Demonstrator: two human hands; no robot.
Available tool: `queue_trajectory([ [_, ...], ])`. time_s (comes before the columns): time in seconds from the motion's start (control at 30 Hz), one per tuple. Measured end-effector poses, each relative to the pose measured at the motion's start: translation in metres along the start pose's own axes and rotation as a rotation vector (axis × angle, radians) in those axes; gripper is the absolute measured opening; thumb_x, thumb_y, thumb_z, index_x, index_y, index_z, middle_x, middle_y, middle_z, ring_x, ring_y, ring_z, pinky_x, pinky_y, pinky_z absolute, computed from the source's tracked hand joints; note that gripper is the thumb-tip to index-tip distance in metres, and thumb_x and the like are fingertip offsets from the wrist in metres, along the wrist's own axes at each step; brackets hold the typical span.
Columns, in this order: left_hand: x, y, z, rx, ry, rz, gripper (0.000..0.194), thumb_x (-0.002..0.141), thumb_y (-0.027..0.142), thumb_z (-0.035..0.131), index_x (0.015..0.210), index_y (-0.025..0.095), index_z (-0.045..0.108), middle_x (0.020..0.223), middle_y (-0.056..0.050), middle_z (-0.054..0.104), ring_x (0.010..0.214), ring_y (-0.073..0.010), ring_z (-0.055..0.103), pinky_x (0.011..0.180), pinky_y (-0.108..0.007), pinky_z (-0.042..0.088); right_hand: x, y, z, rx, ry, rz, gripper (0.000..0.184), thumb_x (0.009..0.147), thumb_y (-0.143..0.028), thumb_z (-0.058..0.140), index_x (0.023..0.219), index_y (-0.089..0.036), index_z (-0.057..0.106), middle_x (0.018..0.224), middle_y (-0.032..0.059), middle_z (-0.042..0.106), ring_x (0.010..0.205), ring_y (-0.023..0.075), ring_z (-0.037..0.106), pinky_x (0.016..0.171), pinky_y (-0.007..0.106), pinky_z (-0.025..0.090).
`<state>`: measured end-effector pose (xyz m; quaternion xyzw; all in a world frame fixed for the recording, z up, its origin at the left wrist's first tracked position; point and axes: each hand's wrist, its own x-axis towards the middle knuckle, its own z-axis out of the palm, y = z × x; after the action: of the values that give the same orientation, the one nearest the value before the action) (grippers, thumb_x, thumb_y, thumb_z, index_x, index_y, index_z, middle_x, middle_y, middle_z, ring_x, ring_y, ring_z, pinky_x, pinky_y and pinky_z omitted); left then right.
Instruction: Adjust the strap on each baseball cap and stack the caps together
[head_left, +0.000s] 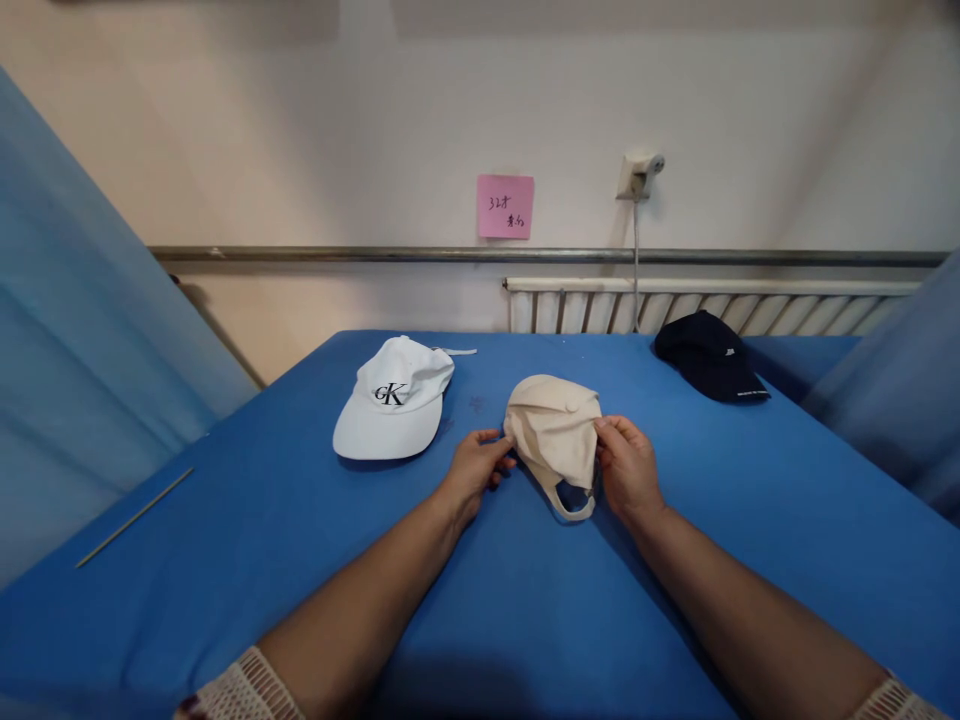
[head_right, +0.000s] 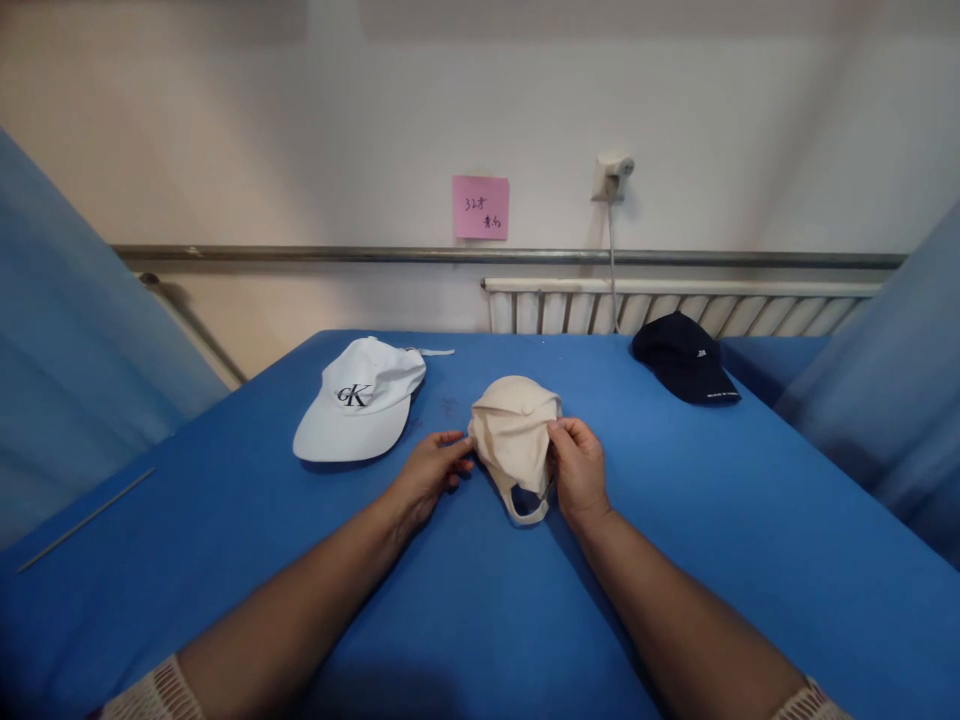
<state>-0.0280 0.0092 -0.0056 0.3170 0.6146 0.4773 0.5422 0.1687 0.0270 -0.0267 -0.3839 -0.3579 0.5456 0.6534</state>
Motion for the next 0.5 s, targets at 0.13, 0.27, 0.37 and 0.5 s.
queue_trajectory([
  [0.13, 0.006, 0.007, -0.008, -0.279, -0.095, -0.065, 0.013, 0.082, 0.015, 0.064, 0.088, 0.015, 0.054, 0.060, 0.005, 0.051, 0.042, -0.0029, 0.043, 0.038, -0.014, 0.028, 0.001, -0.002, 0.001, 0.021, 0.028, -0.021, 0.025, 0.072, -0.040, 0.071, 0.071, -0.021, 0.056, 0.062, -0.0043, 0.056, 0.056, 0.0116, 0.050, 0.053, 0.024, 0.039],
  [0.27, 0.009, 0.020, -0.023, -0.315, -0.203, -0.129, 0.013, 0.087, 0.013, 0.055, 0.074, 0.013, 0.053, 0.054, 0.007, 0.038, 0.039, -0.0011, 0.030, 0.038, -0.012, 0.027, 0.003, -0.003, 0.002, 0.022, 0.033, -0.027, 0.025, 0.071, -0.041, 0.071, 0.069, -0.021, 0.056, 0.064, -0.0018, 0.057, 0.058, 0.0138, 0.053, 0.054, 0.026, 0.042],
  [0.37, 0.009, 0.021, -0.028, -0.288, -0.230, -0.158, 0.009, 0.086, 0.013, 0.055, 0.077, 0.012, 0.057, 0.057, 0.004, 0.043, 0.042, -0.0021, 0.035, 0.038, -0.012, 0.029, 0.004, 0.001, 0.001, -0.022, -0.005, 0.003, 0.025, 0.073, -0.042, 0.070, 0.071, -0.020, 0.057, 0.065, -0.0012, 0.059, 0.059, 0.0144, 0.053, 0.056, 0.026, 0.043],
  [0.5, 0.009, 0.012, -0.025, -0.163, -0.211, -0.141, 0.007, 0.081, 0.016, 0.061, 0.087, 0.012, 0.062, 0.062, 0.002, 0.052, 0.045, -0.0048, 0.042, 0.039, -0.015, 0.029, 0.006, 0.006, -0.004, -0.087, 0.010, -0.019, 0.025, 0.075, -0.043, 0.069, 0.073, -0.020, 0.060, 0.065, -0.0023, 0.058, 0.058, 0.0128, 0.050, 0.057, 0.026, 0.042],
])
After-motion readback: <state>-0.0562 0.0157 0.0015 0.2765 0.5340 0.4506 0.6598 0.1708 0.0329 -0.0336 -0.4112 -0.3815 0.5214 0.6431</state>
